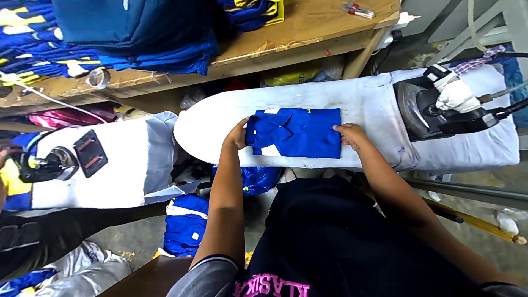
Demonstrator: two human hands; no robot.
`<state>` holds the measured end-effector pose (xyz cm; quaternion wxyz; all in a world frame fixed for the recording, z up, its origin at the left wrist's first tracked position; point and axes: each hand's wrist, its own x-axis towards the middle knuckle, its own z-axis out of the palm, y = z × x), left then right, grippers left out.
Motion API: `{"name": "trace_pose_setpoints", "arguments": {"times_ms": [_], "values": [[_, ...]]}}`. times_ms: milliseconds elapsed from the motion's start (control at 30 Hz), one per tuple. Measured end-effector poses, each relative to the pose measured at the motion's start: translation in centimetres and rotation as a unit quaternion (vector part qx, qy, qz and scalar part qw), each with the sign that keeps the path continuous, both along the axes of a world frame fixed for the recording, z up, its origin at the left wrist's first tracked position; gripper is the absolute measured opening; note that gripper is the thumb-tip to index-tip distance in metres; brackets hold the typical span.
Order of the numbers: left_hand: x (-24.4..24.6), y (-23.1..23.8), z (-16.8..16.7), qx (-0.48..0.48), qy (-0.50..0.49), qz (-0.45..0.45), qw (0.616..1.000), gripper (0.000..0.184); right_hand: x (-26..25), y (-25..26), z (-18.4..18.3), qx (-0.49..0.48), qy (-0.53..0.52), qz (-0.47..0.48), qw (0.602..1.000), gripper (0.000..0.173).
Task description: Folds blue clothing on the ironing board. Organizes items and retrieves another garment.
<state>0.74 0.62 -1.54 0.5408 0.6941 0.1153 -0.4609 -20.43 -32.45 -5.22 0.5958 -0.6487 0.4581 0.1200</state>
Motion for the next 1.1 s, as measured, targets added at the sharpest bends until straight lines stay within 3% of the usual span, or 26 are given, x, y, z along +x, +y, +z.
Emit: {"name": "trace_pose_setpoints", "arguments": {"times_ms": [100, 200, 300, 500, 667, 800, 867, 933, 1033, 1100], "values": [[0.3, -0.3, 0.0, -0.002, 0.005, 0.012, 1.0, 0.073, 0.3, 0.0, 0.0, -0.019, -0.001, 0.021, 1.0, 0.052], [-1.0, -0.2, -0.7, 0.037, -0.048, 0.004, 0.998, 0.047, -0.5, 0.5, -1.7, -0.056, -0.008, 0.067, 0.996, 0.049], [-0.6, -0.8, -1.5, 0.099, -0.09, 0.0, 0.991, 0.042, -0.2, -0.1, -0.7, -0.093, -0.023, 0.099, 0.99, 0.052], [-1.1, -2.0, -1.2, 0.111, -0.077, 0.032, 0.99, 0.039, 0.1, 0.4, 1.6, 0.003, -0.036, 0.04, 0.999, 0.048], [-2.0, -1.4, -0.4, 0.059, -0.055, 0.039, 0.996, 0.037, 0.9, 1.0, 1.6, 0.023, -0.097, -0.016, 0.995, 0.042], [-2.7, -1.3, 0.7, 0.035, -0.062, 0.067, 0.995, 0.033, 1.7, 1.3, 4.0, 0.024, -0.107, -0.037, 0.993, 0.037], [-1.7, -1.6, 3.2, 0.015, -0.096, 0.062, 0.993, 0.029, 2.2, 1.5, 6.3, 0.019, -0.157, -0.051, 0.986, 0.032], [0.5, -2.4, 7.9, -0.005, -0.166, 0.039, 0.985, 0.028, 3.1, 1.6, 9.0, 0.009, -0.239, -0.083, 0.967, 0.026], [6.1, -5.0, 18.1, 0.001, -0.326, -0.042, 0.944, 0.037, 5.7, 1.5, 14.1, 0.035, -0.355, -0.168, 0.919, 0.024], [10.9, -7.4, 24.5, 0.027, -0.43, -0.119, 0.895, 0.037, 8.6, 1.7, 17.7, 0.091, -0.406, -0.214, 0.884, 0.028]]}}
